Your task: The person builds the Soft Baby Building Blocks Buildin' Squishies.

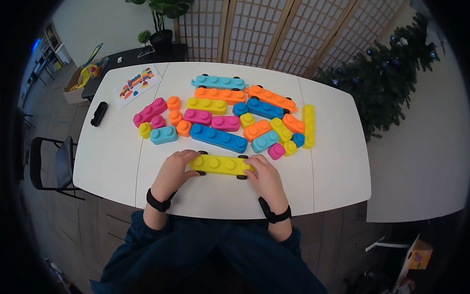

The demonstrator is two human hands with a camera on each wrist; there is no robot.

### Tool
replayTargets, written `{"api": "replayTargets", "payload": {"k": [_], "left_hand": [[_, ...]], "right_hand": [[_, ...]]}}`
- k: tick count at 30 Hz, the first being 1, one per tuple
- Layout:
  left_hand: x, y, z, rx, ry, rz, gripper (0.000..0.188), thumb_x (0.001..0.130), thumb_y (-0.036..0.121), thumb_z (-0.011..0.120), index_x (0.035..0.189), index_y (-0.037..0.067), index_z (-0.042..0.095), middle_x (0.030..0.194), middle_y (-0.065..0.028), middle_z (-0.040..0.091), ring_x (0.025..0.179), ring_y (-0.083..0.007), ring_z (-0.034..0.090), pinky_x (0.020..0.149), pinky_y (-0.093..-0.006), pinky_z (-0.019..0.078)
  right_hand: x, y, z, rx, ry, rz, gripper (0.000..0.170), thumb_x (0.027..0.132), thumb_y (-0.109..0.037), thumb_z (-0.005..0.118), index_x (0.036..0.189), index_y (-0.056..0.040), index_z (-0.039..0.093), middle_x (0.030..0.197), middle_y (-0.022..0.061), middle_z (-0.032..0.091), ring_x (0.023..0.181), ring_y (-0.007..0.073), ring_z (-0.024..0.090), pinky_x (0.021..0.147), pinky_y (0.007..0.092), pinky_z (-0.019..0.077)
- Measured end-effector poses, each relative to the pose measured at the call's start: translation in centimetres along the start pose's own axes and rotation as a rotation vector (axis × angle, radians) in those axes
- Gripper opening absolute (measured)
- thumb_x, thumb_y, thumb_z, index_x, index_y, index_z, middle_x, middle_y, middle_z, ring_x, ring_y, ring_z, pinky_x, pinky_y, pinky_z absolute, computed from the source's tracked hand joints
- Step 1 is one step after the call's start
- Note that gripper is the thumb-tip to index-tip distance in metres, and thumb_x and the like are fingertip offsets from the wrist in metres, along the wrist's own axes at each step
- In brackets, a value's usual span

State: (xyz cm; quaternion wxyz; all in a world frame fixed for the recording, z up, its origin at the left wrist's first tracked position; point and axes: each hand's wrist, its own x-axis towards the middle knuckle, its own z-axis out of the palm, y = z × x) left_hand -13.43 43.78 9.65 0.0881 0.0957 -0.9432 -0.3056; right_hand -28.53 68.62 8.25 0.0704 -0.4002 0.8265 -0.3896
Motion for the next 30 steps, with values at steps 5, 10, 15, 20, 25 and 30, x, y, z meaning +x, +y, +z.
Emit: {"api": "replayTargets", "payload": {"k": [5,10,15,20,25,30], "left_hand": [[-0.1,0.1,-0.1,-0.02,-0.011,-0.018,0.053,0.072,0.01,0.086,0.121,0.004,0.068,0.119,-0.0138,0.07,0.108,-0.0364,0.065,0.096,-0.0409,0.0529],[0.0,-1.2,-2.0,-0.138,0.067,0.134,0.049,0.076,0.009,0.084,0.122,0.004,0.067,0.118,-0.0155,0.07,0.109,-0.0388,0.065,0.096,-0.0417,0.0527],[1.0,-5.8,-7.3,0.112,0.321,-0.039,0.037,0.083,0.002,0.075,0.119,0.005,0.069,0.115,-0.0154,0.071,0.107,-0.0386,0.065,0.093,-0.0439,0.0533],[4.2,-9.6,-8.9,0.145,0.311,-0.122,0.034,0.081,0.001,0.075,0.115,0.005,0.072,0.111,-0.0152,0.071,0.103,-0.037,0.066,0.09,-0.0435,0.0547],[6.1,-11.9,-8.2,0.248,0.202,-0.163,0.031,0.079,0.004,0.077,0.11,0.005,0.072,0.105,-0.0127,0.071,0.099,-0.0337,0.067,0.086,-0.0428,0.0562],[4.9,-9.2,-9.6,0.339,0.357,-0.218,0.034,0.078,0.005,0.079,0.111,0.005,0.071,0.105,-0.0093,0.069,0.103,-0.0309,0.066,0.085,-0.0424,0.0555]], "right_hand": [[0.0,-0.7,-0.3,-0.028,-0.023,0.021,0.026,0.086,-0.002,0.074,0.111,-0.0014,0.066,0.113,0.0111,0.066,0.097,0.0326,0.068,0.083,0.0367,0.0569],[0.0,-0.7,-0.3,-0.066,-0.035,0.014,0.025,0.088,-0.002,0.073,0.112,-0.0018,0.066,0.114,0.0104,0.065,0.096,0.03,0.069,0.081,0.0354,0.0586],[-0.2,-0.8,-0.2,-0.154,0.016,-0.025,0.025,0.086,-0.006,0.074,0.11,-0.0058,0.068,0.112,0.007,0.066,0.097,0.0323,0.067,0.082,0.0381,0.0553],[-0.2,-0.9,0.1,-0.164,0.02,-0.028,0.026,0.086,-0.007,0.074,0.111,-0.0065,0.068,0.113,0.0063,0.066,0.098,0.0313,0.067,0.081,0.0378,0.0553],[-0.1,-1.0,0.0,-0.166,0.024,-0.02,0.025,0.086,-0.007,0.074,0.111,-0.0064,0.068,0.113,0.006,0.066,0.096,0.0306,0.067,0.081,0.0372,0.0553],[-0.2,-1.1,0.0,-0.172,0.016,-0.013,0.025,0.086,-0.007,0.074,0.11,-0.0065,0.068,0.113,0.0057,0.065,0.096,0.0302,0.067,0.08,0.037,0.0553]]}}
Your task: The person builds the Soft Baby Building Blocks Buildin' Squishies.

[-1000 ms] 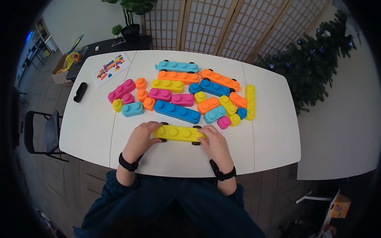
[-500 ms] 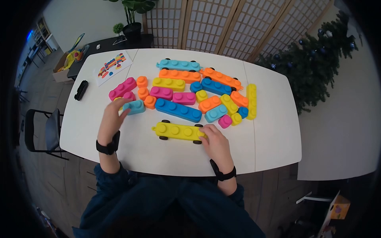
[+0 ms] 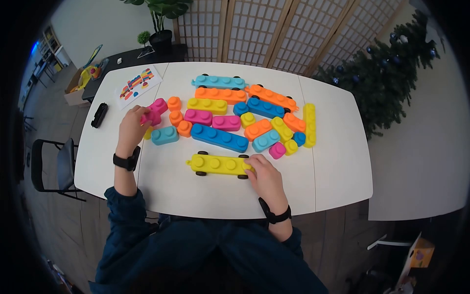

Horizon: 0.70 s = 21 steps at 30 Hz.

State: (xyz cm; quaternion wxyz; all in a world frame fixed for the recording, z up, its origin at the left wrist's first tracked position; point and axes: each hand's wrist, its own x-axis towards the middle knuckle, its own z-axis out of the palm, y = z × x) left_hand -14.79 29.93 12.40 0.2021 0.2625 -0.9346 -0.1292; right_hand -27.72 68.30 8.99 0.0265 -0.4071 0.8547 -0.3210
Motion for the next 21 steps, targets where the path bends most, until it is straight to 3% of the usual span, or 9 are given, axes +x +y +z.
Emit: {"api": "replayTargets", "payload": {"k": [3,5,7,12,21], "left_hand": [[-2.0,2.1,-2.8,-0.167,0.09,0.066,0.035,0.077,0.003,0.079,0.111,0.006,0.07,0.108,-0.0107,0.068,0.104,-0.0323,0.064,0.087,-0.0414,0.0542],[-3.9,4.3,-3.5,-0.3,0.083,0.22,0.035,0.077,0.001,0.078,0.111,0.005,0.069,0.108,-0.013,0.066,0.104,-0.0343,0.063,0.089,-0.0406,0.0529],[-5.1,6.2,-2.9,-0.428,-0.068,0.292,0.035,0.077,-0.002,0.076,0.11,0.005,0.068,0.107,-0.0139,0.065,0.101,-0.0353,0.064,0.087,-0.041,0.053],[-7.2,9.1,-0.5,-0.462,-0.329,0.283,0.035,0.076,0.001,0.079,0.109,0.005,0.07,0.105,-0.0122,0.067,0.095,-0.0344,0.067,0.084,-0.0381,0.055],[-7.6,9.6,1.6,-0.473,-0.332,0.29,0.034,0.076,0.003,0.08,0.109,0.005,0.072,0.102,-0.0113,0.067,0.093,-0.0325,0.069,0.082,-0.0372,0.0563]], "right_hand": [[-0.1,0.2,0.2,0.002,0.014,-0.015,0.025,0.086,-0.007,0.074,0.11,-0.007,0.068,0.113,0.0056,0.065,0.096,0.0302,0.067,0.08,0.0371,0.0553],[0.0,0.1,0.1,0.0,0.002,-0.009,0.025,0.086,-0.007,0.074,0.11,-0.0073,0.068,0.113,0.0056,0.065,0.096,0.0302,0.067,0.081,0.0373,0.0553],[0.1,0.0,0.1,-0.001,-0.007,-0.007,0.025,0.086,-0.007,0.074,0.11,-0.0075,0.068,0.112,0.0055,0.065,0.097,0.0302,0.067,0.081,0.0374,0.0553],[0.1,-0.1,0.0,0.008,-0.008,-0.007,0.026,0.086,-0.007,0.074,0.111,-0.0074,0.068,0.113,0.0055,0.065,0.098,0.0305,0.067,0.082,0.0377,0.0552],[0.2,-0.2,0.1,0.006,-0.016,-0.007,0.025,0.086,-0.008,0.074,0.11,-0.0073,0.068,0.113,0.0056,0.065,0.098,0.0304,0.067,0.082,0.0374,0.0552]]}}
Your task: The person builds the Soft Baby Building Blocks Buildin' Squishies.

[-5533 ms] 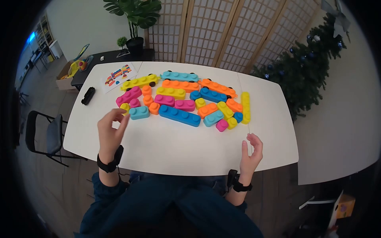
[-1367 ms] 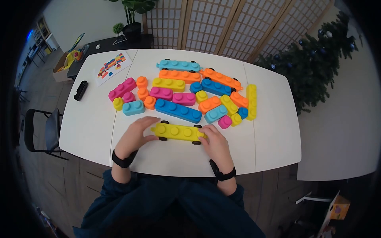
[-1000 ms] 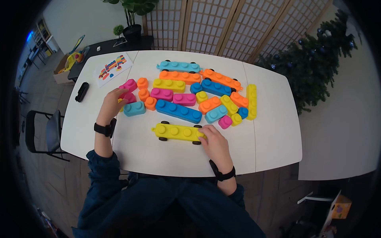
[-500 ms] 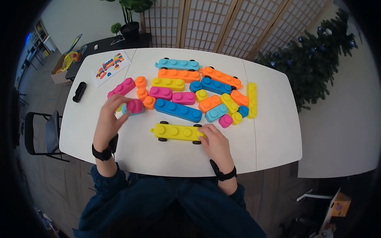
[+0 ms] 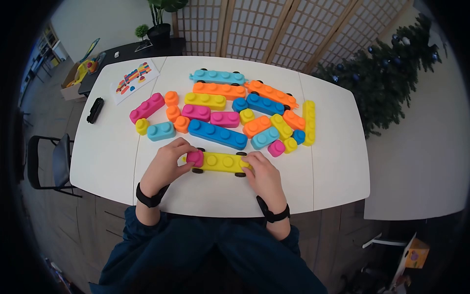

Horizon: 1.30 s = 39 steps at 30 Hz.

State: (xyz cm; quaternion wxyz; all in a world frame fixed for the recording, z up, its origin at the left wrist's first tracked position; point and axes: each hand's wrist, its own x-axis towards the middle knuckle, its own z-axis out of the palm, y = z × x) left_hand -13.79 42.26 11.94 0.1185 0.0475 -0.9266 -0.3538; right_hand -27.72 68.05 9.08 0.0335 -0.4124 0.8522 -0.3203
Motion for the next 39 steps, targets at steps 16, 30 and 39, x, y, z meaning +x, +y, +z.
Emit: {"api": "replayTargets", "payload": {"k": [16,30,39], "left_hand": [[-0.2,-0.2,0.4,-0.051,0.027,-0.069,0.028,0.078,0.004,0.081,0.105,0.003,0.072,0.104,-0.0099,0.07,0.092,-0.0266,0.071,0.078,-0.033,0.0593],[-0.6,-1.1,-2.5,-0.15,-0.001,-0.094,0.039,0.08,0.009,0.083,0.117,0.005,0.069,0.104,-0.0087,0.07,0.092,-0.0226,0.068,0.077,-0.0345,0.0554],[0.2,-15.5,-9.2,0.358,0.469,-0.384,0.041,0.084,0.012,0.079,0.124,0.008,0.068,0.115,-0.0145,0.069,0.098,-0.033,0.067,0.085,-0.0389,0.0552]], "right_hand": [[0.1,-0.1,-0.1,0.03,-0.048,0.062,0.025,0.086,-0.008,0.074,0.111,-0.0074,0.068,0.113,0.0056,0.065,0.1,0.0301,0.067,0.083,0.0377,0.0551],[0.2,-0.1,-0.2,-0.006,-0.034,0.019,0.025,0.087,-0.008,0.074,0.112,-0.0058,0.068,0.115,0.0063,0.067,0.095,0.0305,0.068,0.082,0.0356,0.0555],[0.1,-0.4,-0.2,-0.01,-0.03,0.027,0.025,0.087,-0.009,0.074,0.111,-0.0064,0.068,0.116,0.0064,0.067,0.101,0.0318,0.068,0.086,0.0369,0.0548]]}}
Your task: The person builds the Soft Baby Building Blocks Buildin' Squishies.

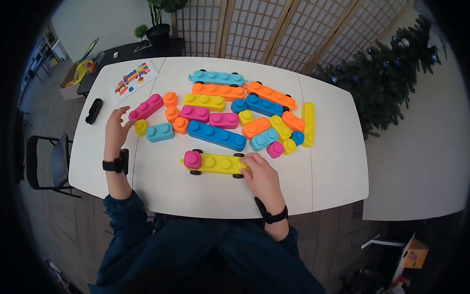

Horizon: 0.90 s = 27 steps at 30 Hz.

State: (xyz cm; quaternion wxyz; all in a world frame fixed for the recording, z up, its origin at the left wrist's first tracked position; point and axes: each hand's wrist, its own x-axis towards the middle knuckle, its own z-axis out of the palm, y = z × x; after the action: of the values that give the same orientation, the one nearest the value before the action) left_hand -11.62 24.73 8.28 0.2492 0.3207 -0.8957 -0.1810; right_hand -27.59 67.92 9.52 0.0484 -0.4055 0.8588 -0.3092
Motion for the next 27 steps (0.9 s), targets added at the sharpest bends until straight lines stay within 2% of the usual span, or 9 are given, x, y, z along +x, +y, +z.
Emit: {"api": "replayTargets", "payload": {"k": [3,5,12,13,15,18,20,25,27], "left_hand": [[1.4,-2.4,0.9,0.056,-0.08,0.019,0.04,0.084,0.014,0.08,0.122,0.007,0.07,0.115,-0.016,0.071,0.099,-0.0334,0.069,0.083,-0.0393,0.0564],[2.0,-2.6,0.9,0.016,-0.196,-0.077,0.034,0.083,0.013,0.08,0.115,0.004,0.072,0.11,-0.0159,0.073,0.092,-0.0327,0.07,0.081,-0.0399,0.0571],[2.2,-2.5,-0.4,-0.134,-0.163,-0.054,0.031,0.084,0.008,0.079,0.113,0.001,0.072,0.104,-0.0146,0.073,0.088,-0.0282,0.072,0.076,-0.0351,0.058],[2.0,-2.4,-1.0,-0.15,-0.085,0.032,0.03,0.084,0.006,0.077,0.113,0.0,0.071,0.105,-0.0144,0.072,0.089,-0.0274,0.072,0.077,-0.0344,0.0585],[1.4,-0.8,-2.7,-0.17,-0.007,0.117,0.03,0.085,0.004,0.076,0.113,0.0,0.07,0.106,-0.0142,0.071,0.089,-0.0267,0.072,0.078,-0.0337,0.0589],[-0.8,6.6,-5.5,-0.26,0.02,0.142,0.029,0.086,0.002,0.074,0.114,-0.001,0.067,0.11,-0.0134,0.069,0.092,-0.0261,0.071,0.081,-0.0342,0.0597],[-2.7,10.5,-6.1,-0.348,-0.105,0.223,0.028,0.087,0.001,0.073,0.114,-0.001,0.066,0.112,-0.0126,0.068,0.096,-0.0254,0.071,0.084,-0.0339,0.06],[-6.2,16.0,-3.9,-0.408,-0.289,0.464,0.032,0.083,0.002,0.076,0.113,0.003,0.067,0.111,-0.0123,0.067,0.097,-0.0341,0.068,0.081,-0.0375,0.0563],[-7.3,17.1,-3.0,-0.414,-0.348,0.495,0.034,0.083,0.0,0.076,0.116,0.004,0.067,0.116,-0.0091,0.067,0.097,-0.028,0.068,0.078,-0.033,0.0566]], "right_hand": [[0.0,-0.1,0.0,-0.014,0.012,-0.014,0.026,0.087,-0.009,0.075,0.112,-0.0069,0.068,0.116,0.0058,0.067,0.101,0.0312,0.068,0.085,0.037,0.0552],[-0.1,-0.1,0.1,-0.03,0.025,-0.019,0.026,0.087,-0.01,0.075,0.112,-0.0072,0.069,0.116,0.0057,0.067,0.101,0.0308,0.068,0.085,0.0369,0.0554],[-0.2,0.4,0.4,-0.076,0.037,-0.076,0.028,0.085,-0.009,0.075,0.112,-0.0077,0.069,0.115,0.0046,0.067,0.101,0.0275,0.067,0.082,0.0369,0.0564],[-0.2,0.5,0.2,-0.08,0.038,-0.074,0.028,0.085,-0.009,0.075,0.112,-0.0077,0.069,0.115,0.0046,0.067,0.101,0.0275,0.067,0.082,0.0369,0.0564],[-0.3,0.5,-0.2,-0.076,0.023,-0.076,0.033,0.085,-0.012,0.077,0.116,-0.0071,0.068,0.119,0.006,0.067,0.105,0.0288,0.066,0.086,0.0377,0.0561],[0.2,-0.4,-0.7,-0.024,0.085,-0.087,0.043,0.085,-0.015,0.079,0.125,-0.0067,0.066,0.128,0.0102,0.064,0.113,0.0316,0.065,0.093,0.0384,0.0545],[0.5,-1.3,-1.3,0.04,0.124,-0.109,0.049,0.084,-0.016,0.08,0.129,-0.0071,0.064,0.132,0.0121,0.063,0.117,0.0329,0.063,0.097,0.039,0.0529],[1.2,-3.6,-3.0,0.17,0.2,-0.224,0.063,0.081,-0.016,0.084,0.138,-0.007,0.06,0.142,0.0149,0.057,0.122,0.0344,0.06,0.103,0.0398,0.0491],[1.3,-4.3,-3.4,0.127,0.179,-0.282,0.063,0.08,-0.015,0.085,0.137,-0.006,0.061,0.137,0.0136,0.062,0.12,0.0338,0.061,0.104,0.0405,0.048]]}}
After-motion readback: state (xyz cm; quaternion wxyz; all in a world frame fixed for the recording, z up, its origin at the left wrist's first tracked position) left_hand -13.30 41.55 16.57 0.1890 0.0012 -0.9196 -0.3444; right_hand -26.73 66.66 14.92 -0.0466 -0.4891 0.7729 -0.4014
